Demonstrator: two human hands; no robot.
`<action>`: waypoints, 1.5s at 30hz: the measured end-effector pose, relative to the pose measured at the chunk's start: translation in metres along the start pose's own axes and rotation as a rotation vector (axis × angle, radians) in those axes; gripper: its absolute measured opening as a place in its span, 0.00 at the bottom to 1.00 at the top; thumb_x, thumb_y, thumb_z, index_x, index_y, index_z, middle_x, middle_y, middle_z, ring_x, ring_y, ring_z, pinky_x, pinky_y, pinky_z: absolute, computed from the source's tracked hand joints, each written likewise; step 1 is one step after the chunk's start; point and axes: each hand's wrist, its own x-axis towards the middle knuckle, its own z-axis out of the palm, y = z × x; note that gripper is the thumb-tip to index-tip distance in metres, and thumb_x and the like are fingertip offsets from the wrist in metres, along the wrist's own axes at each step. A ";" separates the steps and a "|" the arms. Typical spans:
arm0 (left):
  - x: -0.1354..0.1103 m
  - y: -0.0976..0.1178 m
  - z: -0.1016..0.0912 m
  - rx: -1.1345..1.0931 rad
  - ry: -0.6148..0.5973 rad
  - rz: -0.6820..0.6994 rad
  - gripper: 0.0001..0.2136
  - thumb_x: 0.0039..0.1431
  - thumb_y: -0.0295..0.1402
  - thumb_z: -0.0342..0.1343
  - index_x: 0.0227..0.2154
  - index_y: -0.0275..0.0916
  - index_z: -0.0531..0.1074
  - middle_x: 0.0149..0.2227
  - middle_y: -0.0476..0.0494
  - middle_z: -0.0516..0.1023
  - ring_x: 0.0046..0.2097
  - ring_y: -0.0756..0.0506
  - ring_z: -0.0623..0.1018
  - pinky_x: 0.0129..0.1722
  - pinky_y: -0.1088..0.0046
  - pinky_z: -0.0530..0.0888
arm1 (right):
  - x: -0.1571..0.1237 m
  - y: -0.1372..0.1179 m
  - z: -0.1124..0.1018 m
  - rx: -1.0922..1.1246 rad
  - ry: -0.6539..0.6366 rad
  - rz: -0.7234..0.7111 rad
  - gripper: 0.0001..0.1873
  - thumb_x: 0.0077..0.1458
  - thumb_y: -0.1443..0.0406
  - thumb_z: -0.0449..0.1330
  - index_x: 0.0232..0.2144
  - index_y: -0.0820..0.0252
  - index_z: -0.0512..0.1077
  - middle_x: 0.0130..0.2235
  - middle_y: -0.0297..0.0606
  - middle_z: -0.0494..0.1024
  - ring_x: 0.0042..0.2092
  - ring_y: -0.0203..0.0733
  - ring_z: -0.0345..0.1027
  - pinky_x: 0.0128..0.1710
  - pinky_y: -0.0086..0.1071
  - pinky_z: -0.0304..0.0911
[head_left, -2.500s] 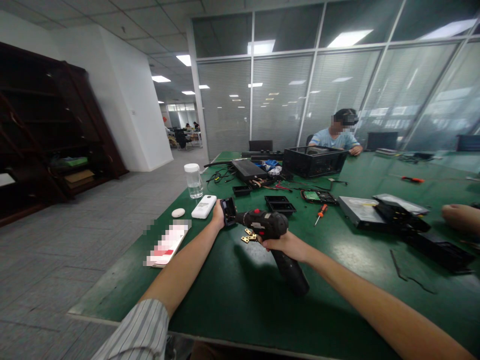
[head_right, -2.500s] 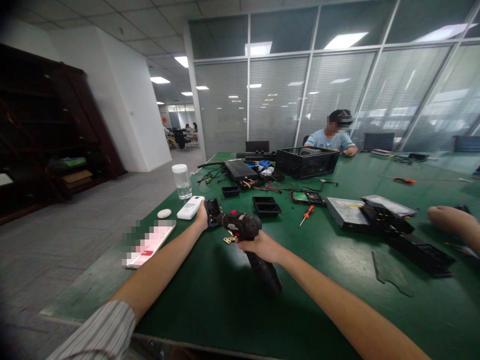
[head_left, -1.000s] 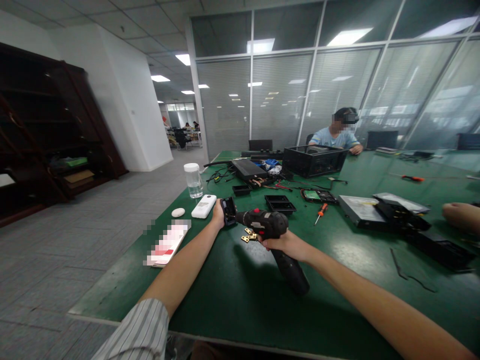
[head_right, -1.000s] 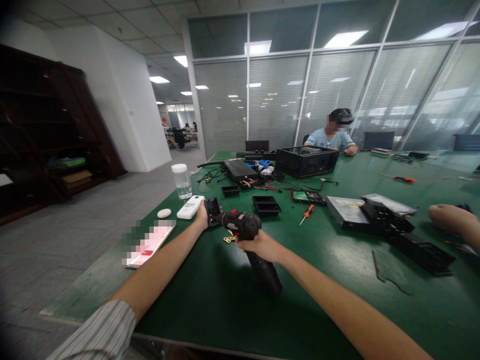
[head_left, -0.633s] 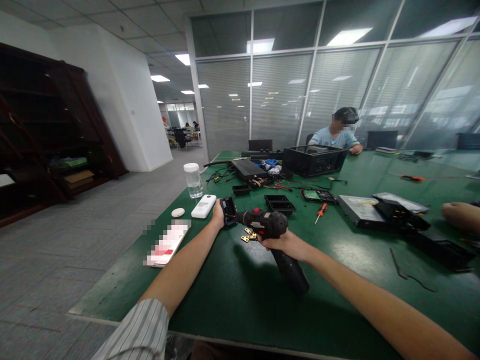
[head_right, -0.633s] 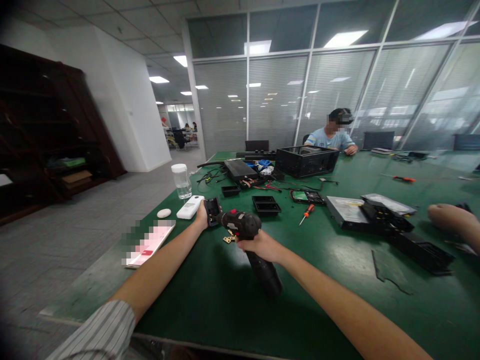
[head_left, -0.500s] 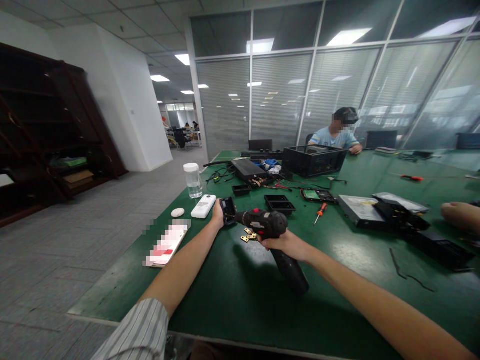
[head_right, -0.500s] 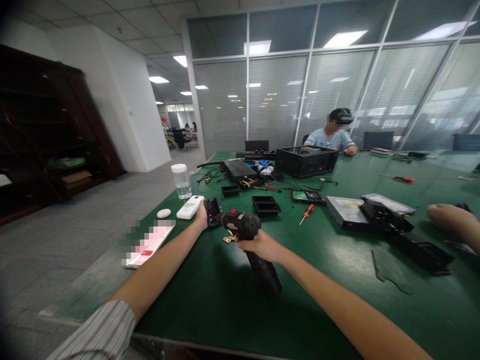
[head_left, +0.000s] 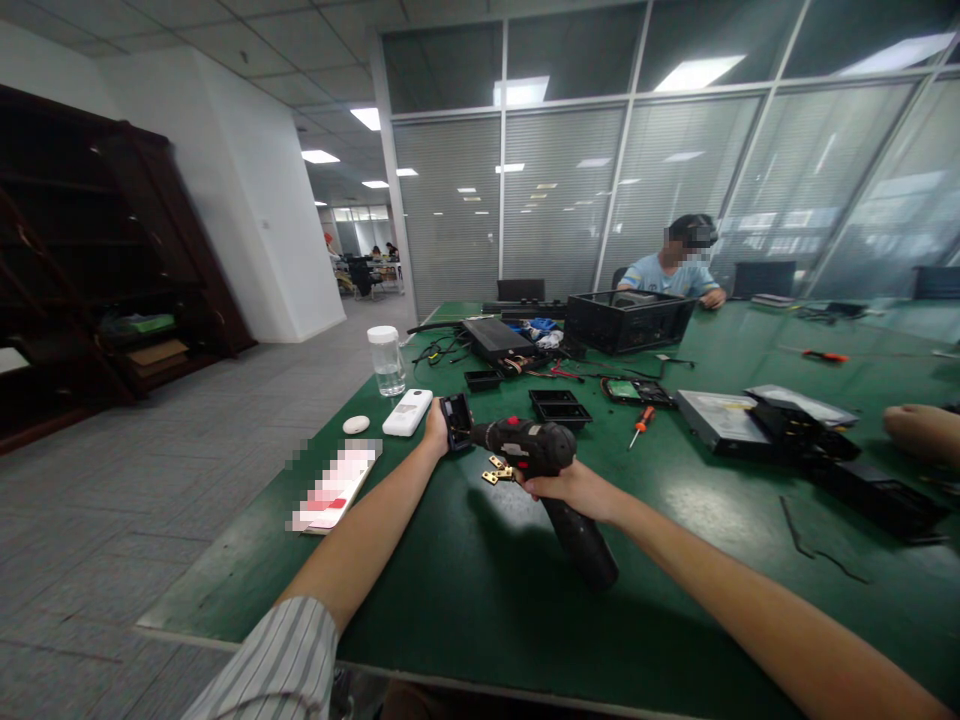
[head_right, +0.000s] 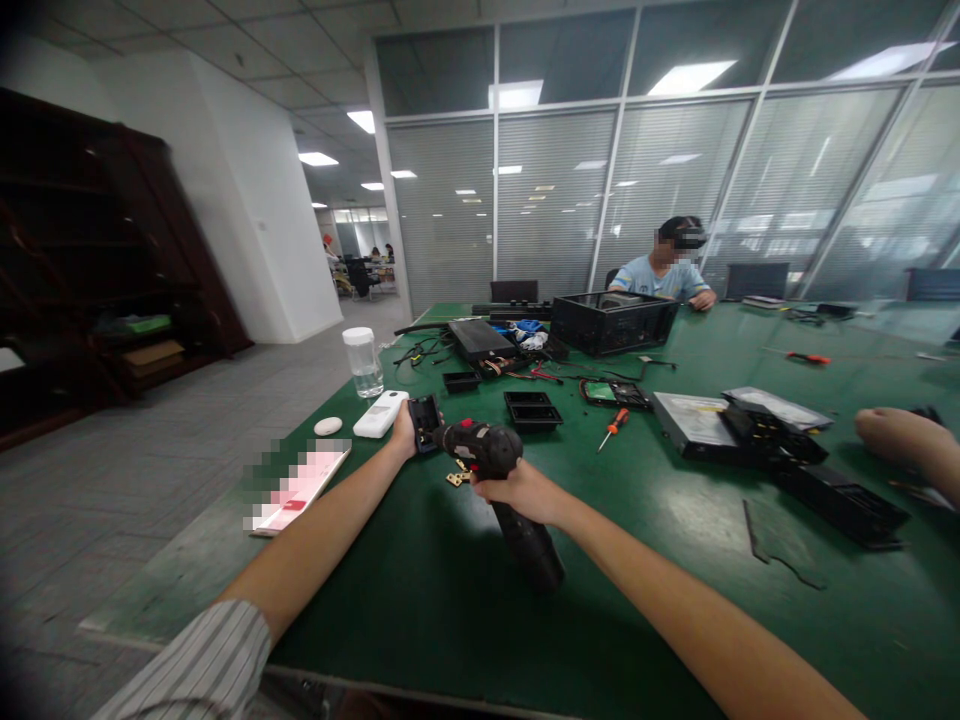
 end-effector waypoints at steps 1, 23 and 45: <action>0.000 0.000 0.000 0.006 -0.005 0.005 0.22 0.60 0.45 0.40 0.31 0.33 0.73 0.22 0.38 0.76 0.23 0.42 0.77 0.23 0.67 0.74 | 0.000 0.000 0.000 0.004 0.006 0.000 0.07 0.49 0.67 0.60 0.34 0.61 0.71 0.28 0.32 0.68 0.31 0.36 0.60 0.32 0.32 0.56; 0.000 0.000 0.000 -0.014 0.000 -0.016 0.22 0.61 0.45 0.40 0.30 0.33 0.73 0.22 0.39 0.76 0.25 0.42 0.78 0.24 0.67 0.75 | 0.001 0.002 -0.001 0.005 0.002 0.003 0.06 0.48 0.66 0.61 0.32 0.61 0.71 0.29 0.33 0.69 0.31 0.37 0.60 0.33 0.32 0.55; 0.000 0.000 0.000 -0.010 -0.006 -0.014 0.22 0.61 0.45 0.40 0.32 0.32 0.73 0.21 0.40 0.75 0.24 0.43 0.78 0.24 0.69 0.75 | 0.001 0.002 0.000 -0.009 0.003 -0.007 0.07 0.48 0.68 0.60 0.34 0.61 0.70 0.29 0.32 0.68 0.31 0.36 0.60 0.32 0.32 0.56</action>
